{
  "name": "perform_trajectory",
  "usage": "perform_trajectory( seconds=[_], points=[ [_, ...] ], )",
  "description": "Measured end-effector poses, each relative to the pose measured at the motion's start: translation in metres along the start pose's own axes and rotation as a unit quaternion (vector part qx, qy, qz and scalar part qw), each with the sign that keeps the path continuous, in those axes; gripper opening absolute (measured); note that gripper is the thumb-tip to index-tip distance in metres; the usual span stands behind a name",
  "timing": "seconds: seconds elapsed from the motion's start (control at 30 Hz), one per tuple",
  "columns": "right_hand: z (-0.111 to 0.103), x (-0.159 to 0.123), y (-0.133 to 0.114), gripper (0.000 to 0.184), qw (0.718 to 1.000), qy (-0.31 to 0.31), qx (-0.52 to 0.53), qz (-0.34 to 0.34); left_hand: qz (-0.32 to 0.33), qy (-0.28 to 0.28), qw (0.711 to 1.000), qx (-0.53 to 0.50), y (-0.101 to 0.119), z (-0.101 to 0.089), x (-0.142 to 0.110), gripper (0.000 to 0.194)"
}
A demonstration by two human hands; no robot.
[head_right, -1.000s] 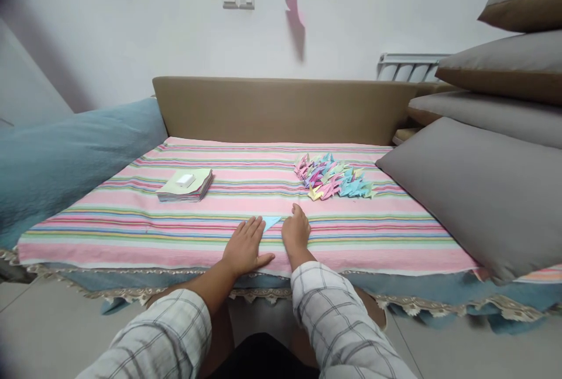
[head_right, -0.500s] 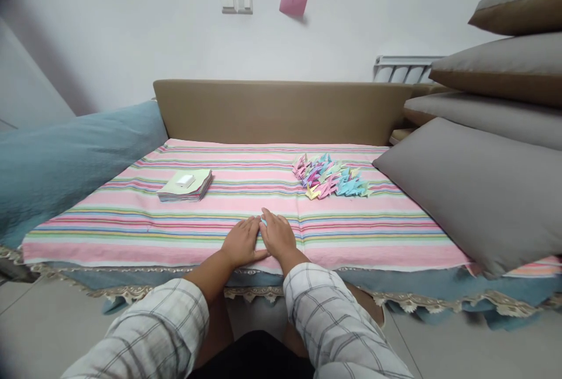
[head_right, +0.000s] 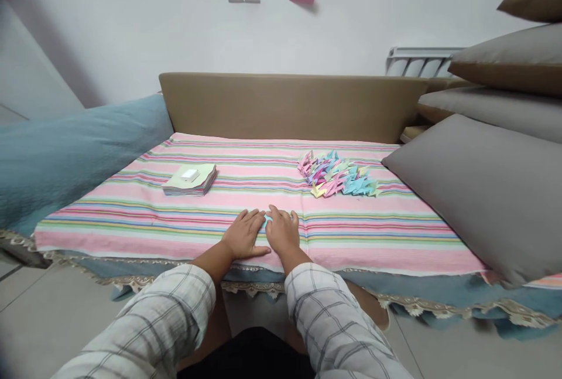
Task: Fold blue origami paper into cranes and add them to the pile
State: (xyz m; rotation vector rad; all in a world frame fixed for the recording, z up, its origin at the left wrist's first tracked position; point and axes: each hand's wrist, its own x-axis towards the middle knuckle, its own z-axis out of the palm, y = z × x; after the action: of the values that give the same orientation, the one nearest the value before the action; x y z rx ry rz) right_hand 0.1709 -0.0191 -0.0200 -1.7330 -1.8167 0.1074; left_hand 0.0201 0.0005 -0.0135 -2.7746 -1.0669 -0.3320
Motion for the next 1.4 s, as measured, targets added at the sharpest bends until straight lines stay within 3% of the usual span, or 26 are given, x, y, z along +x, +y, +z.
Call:
perform_trajectory(
  seconds=[0.17,0.4,0.7,1.03,1.13,1.2,1.27,1.4],
  points=[
    [0.001,-0.001,0.005,0.042,0.998,0.034,0.024,0.040,-0.014,-0.005,1.000,0.001,0.000,0.004,-0.001,0.092],
    [0.000,0.002,0.012,0.049,0.998,0.021,0.057,0.032,-0.011,0.000,1.000,0.004,0.003,0.004,-0.002,0.088],
    [0.003,0.005,0.018,0.043,0.990,0.044,0.109,0.077,-0.010,-0.013,1.000,0.005,0.004,0.000,0.000,0.087],
    [0.006,0.011,0.027,0.044,0.965,0.183,0.122,0.143,-0.010,-0.008,1.000,0.012,0.004,0.002,-0.001,0.086],
    [0.004,0.002,0.023,0.042,0.967,0.207,0.106,0.107,-0.010,-0.006,1.000,0.010,0.004,0.002,0.000,0.086],
    [0.003,-0.006,0.018,0.037,0.983,0.167,0.075,0.023,-0.008,-0.004,1.000,0.006,0.004,0.002,-0.001,0.086],
    [0.001,-0.012,0.013,0.036,0.994,0.087,0.039,-0.058,-0.008,-0.002,1.000,0.000,0.004,0.002,-0.001,0.084],
    [-0.002,-0.013,0.004,0.043,0.994,-0.008,-0.002,-0.106,-0.015,0.009,1.000,-0.007,0.005,0.002,-0.001,0.080]
  ],
)
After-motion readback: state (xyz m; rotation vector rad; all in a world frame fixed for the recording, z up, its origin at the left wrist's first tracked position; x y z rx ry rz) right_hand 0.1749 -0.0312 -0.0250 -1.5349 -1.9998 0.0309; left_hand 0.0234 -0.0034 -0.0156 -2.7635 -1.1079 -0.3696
